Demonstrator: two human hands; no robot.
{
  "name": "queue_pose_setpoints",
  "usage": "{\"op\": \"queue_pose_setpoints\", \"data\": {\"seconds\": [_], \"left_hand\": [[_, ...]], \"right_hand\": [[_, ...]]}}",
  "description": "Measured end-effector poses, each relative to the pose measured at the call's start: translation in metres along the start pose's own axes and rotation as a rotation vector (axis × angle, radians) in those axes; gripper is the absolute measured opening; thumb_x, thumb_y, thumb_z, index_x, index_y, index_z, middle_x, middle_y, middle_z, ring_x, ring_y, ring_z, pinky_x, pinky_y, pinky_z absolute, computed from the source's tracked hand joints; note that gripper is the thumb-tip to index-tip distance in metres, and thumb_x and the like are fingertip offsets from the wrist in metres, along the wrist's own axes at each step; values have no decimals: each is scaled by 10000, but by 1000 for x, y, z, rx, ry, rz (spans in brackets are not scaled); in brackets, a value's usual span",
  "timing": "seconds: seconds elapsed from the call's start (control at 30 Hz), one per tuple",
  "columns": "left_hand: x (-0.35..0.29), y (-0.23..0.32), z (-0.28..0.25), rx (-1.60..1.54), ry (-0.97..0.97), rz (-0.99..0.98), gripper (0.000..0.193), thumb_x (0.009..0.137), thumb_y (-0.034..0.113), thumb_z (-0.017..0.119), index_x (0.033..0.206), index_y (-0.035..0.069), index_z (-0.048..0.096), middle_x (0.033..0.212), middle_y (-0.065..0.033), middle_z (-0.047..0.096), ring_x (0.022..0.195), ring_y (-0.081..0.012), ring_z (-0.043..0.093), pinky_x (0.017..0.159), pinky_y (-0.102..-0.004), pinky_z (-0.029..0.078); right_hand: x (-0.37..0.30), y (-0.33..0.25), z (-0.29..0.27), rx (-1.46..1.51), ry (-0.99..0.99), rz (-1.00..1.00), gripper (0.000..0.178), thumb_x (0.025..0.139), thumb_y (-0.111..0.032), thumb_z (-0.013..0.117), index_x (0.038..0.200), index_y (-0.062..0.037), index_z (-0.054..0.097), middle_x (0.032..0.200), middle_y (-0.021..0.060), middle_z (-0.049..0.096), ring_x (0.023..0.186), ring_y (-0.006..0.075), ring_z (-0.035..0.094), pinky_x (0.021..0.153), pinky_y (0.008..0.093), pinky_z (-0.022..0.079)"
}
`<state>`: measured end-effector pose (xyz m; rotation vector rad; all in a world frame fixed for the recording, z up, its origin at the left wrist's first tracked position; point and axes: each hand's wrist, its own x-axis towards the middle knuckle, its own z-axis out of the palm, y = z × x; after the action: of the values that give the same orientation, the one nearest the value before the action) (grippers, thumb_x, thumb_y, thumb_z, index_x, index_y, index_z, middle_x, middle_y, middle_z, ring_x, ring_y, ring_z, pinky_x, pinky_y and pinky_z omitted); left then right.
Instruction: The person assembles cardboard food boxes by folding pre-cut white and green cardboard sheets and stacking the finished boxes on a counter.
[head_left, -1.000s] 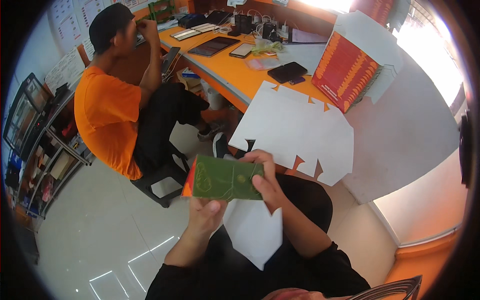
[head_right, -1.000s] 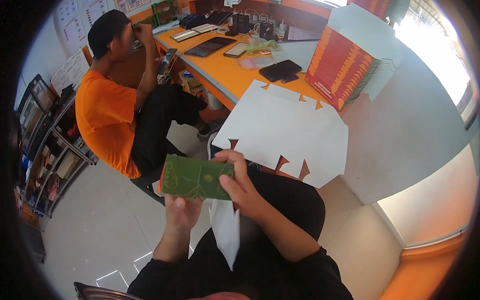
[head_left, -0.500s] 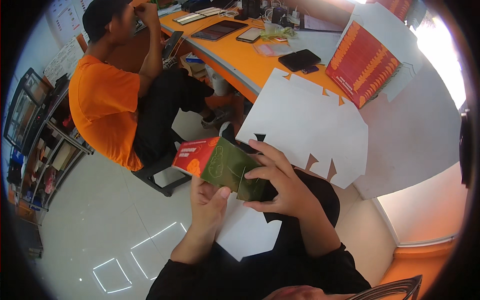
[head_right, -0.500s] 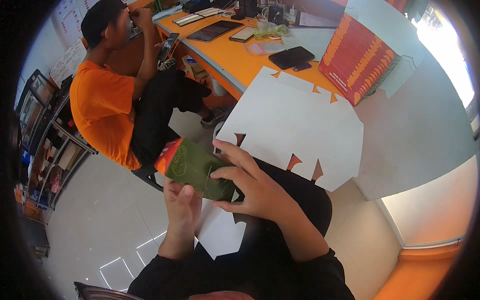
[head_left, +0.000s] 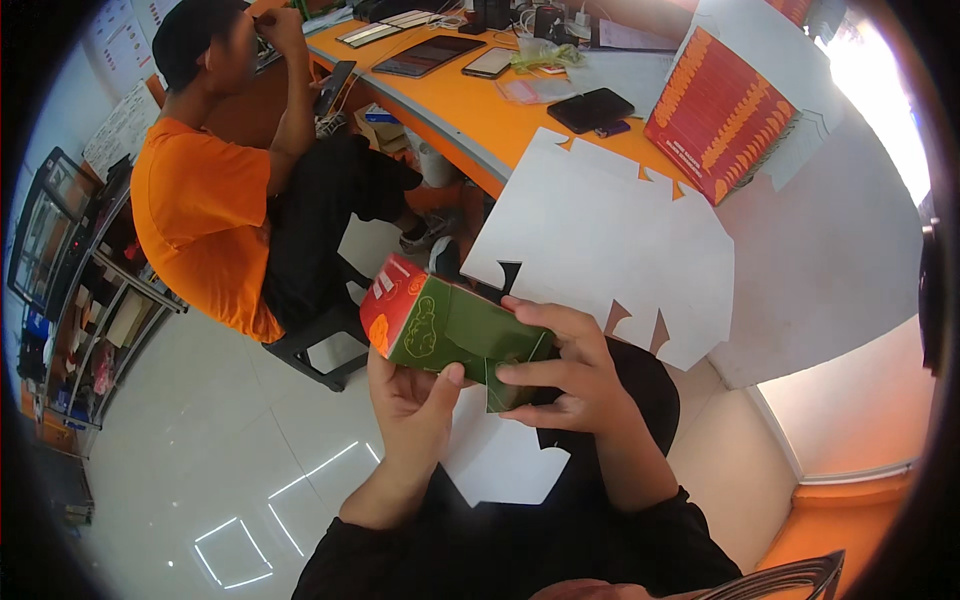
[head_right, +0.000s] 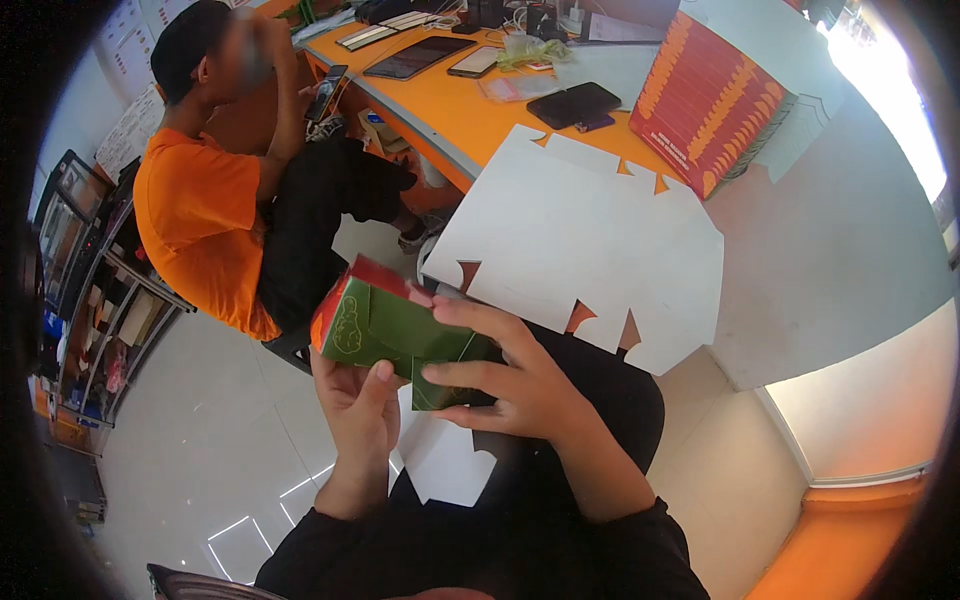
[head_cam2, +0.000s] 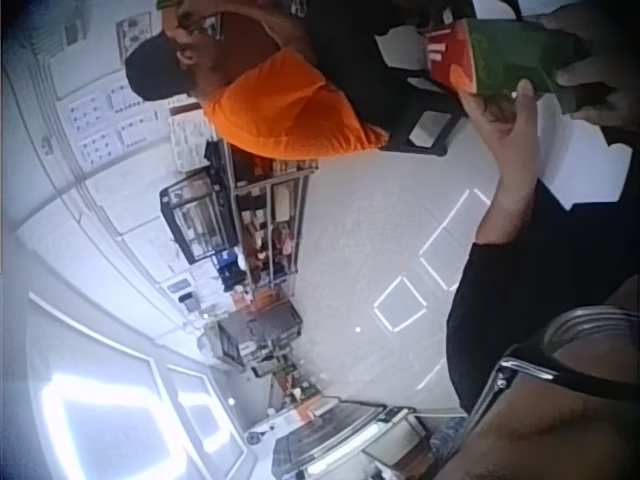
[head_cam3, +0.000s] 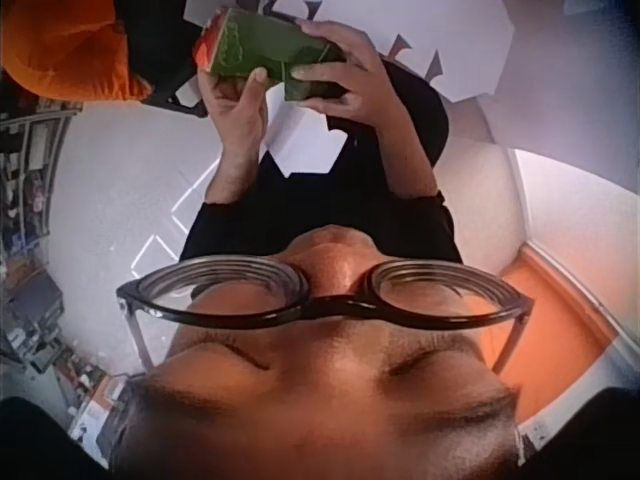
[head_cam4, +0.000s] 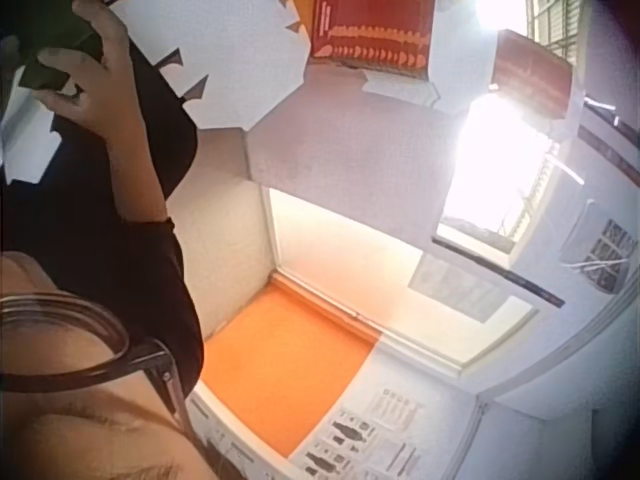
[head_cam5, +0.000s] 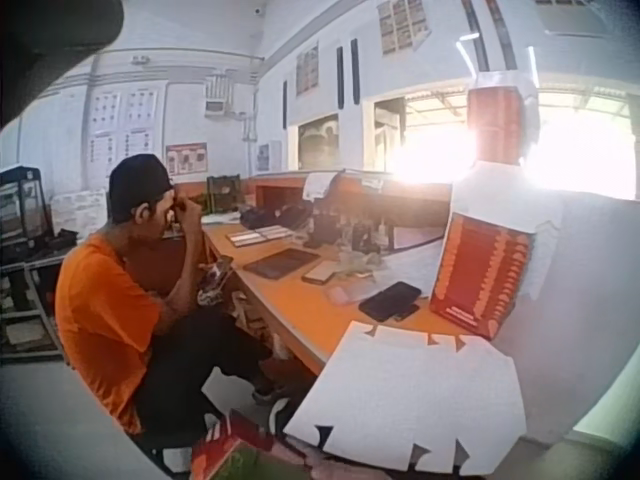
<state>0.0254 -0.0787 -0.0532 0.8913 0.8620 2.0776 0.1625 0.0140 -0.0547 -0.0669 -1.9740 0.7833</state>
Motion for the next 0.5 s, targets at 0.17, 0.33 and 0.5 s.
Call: {"op": "queue_pose_setpoints", "data": {"seconds": [0.17, 0.33, 0.5], "left_hand": [[-15, -1, 5, 20, 6, 16, 543, 798, -34, 561, 1269, 39, 302, 1229, -125, 443, 1094, -225, 510, 831, -336, 516], [-20, -6, 10, 87, -20, 49, 521, 814, -81, 529, 1262, 39, 294, 1197, -114, 453, 1041, -193, 522, 887, -342, 443], [18, 61, -35, 683, -1003, -154, 149, 723, -5, 674, 853, 9, 602, 797, -82, 602, 732, -153, 597, 644, -262, 460]], "right_hand": [[-7, -1, 1, -43, 13, -92, 401, 540, -64, 810, 893, -89, 621, 1245, 160, 449, 1153, 340, 470, 953, 426, 408], [-14, -1, -2, -112, 66, -70, 347, 586, -72, 807, 874, -79, 614, 1208, 168, 427, 1124, 404, 482, 918, 472, 440], [-23, -3, -18, 75, 154, 17, 343, 596, -43, 786, 880, -71, 595, 1212, 151, 441, 1136, 344, 486, 932, 429, 419]]}}
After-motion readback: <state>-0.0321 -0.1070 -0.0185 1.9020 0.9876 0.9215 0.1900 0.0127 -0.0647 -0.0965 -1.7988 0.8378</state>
